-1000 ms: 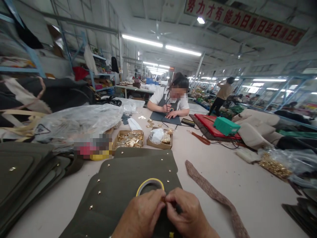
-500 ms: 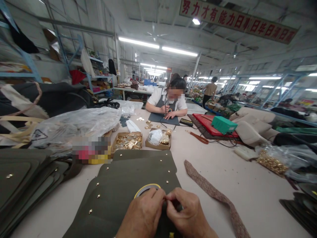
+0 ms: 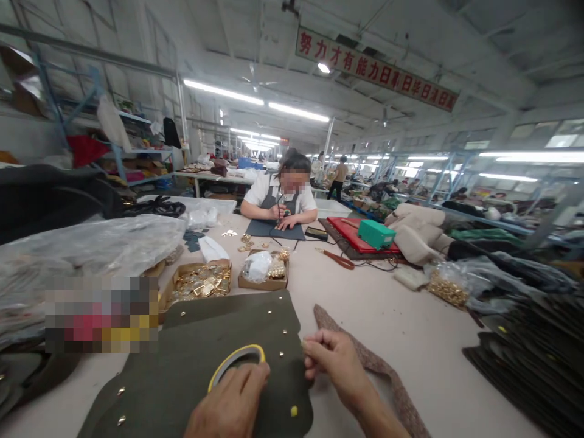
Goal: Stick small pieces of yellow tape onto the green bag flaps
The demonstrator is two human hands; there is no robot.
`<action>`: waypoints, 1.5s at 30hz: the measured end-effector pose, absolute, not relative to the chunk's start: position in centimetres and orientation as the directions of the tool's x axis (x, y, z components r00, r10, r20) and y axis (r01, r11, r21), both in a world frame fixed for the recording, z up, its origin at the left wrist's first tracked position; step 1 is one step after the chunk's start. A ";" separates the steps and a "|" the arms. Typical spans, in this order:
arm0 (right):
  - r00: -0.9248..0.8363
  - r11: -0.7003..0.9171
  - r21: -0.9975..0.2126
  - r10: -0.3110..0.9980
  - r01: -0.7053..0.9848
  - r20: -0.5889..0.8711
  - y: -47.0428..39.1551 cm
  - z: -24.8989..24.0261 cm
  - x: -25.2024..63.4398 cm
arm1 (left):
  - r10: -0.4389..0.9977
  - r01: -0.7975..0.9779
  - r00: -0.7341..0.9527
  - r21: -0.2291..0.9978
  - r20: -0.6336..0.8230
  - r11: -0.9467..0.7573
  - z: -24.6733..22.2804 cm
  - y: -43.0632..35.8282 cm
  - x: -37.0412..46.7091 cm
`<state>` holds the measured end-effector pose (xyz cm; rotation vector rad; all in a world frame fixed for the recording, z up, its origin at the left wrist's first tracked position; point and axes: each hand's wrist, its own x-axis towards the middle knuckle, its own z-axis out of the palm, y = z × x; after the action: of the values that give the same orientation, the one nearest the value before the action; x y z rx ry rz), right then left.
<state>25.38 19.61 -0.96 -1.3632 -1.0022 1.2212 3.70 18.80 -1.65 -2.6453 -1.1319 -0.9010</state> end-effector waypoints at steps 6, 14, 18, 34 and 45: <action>0.115 -0.147 -0.978 0.985 0.150 -0.130 20.2 -0.5 25.9 | 0.821 0.793 0.557 0.211 0.126 -0.571 0.2 17.4 4.8; -0.024 -0.100 -0.861 0.991 0.498 -0.129 21.1 -0.6 24.0 | 0.799 0.780 0.600 0.198 0.033 -0.594 0.5 17.7 5.2; -0.055 0.006 -0.780 0.998 0.625 -0.036 21.2 -0.6 23.6 | 0.796 0.775 0.605 0.205 0.030 -0.598 0.4 17.7 5.1; -0.095 0.068 -0.542 0.995 0.838 -0.021 22.7 -0.1 22.7 | 0.797 0.775 0.603 0.209 0.039 -0.597 0.4 17.6 5.0; -0.568 0.596 -0.218 0.803 0.773 0.181 21.7 1.3 25.0 | 0.806 0.774 0.590 0.251 0.049 -0.582 0.5 17.3 4.9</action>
<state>25.04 21.70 1.34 -1.2938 -2.5656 0.1658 4.92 17.34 0.46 -2.9788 -1.4992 -0.2659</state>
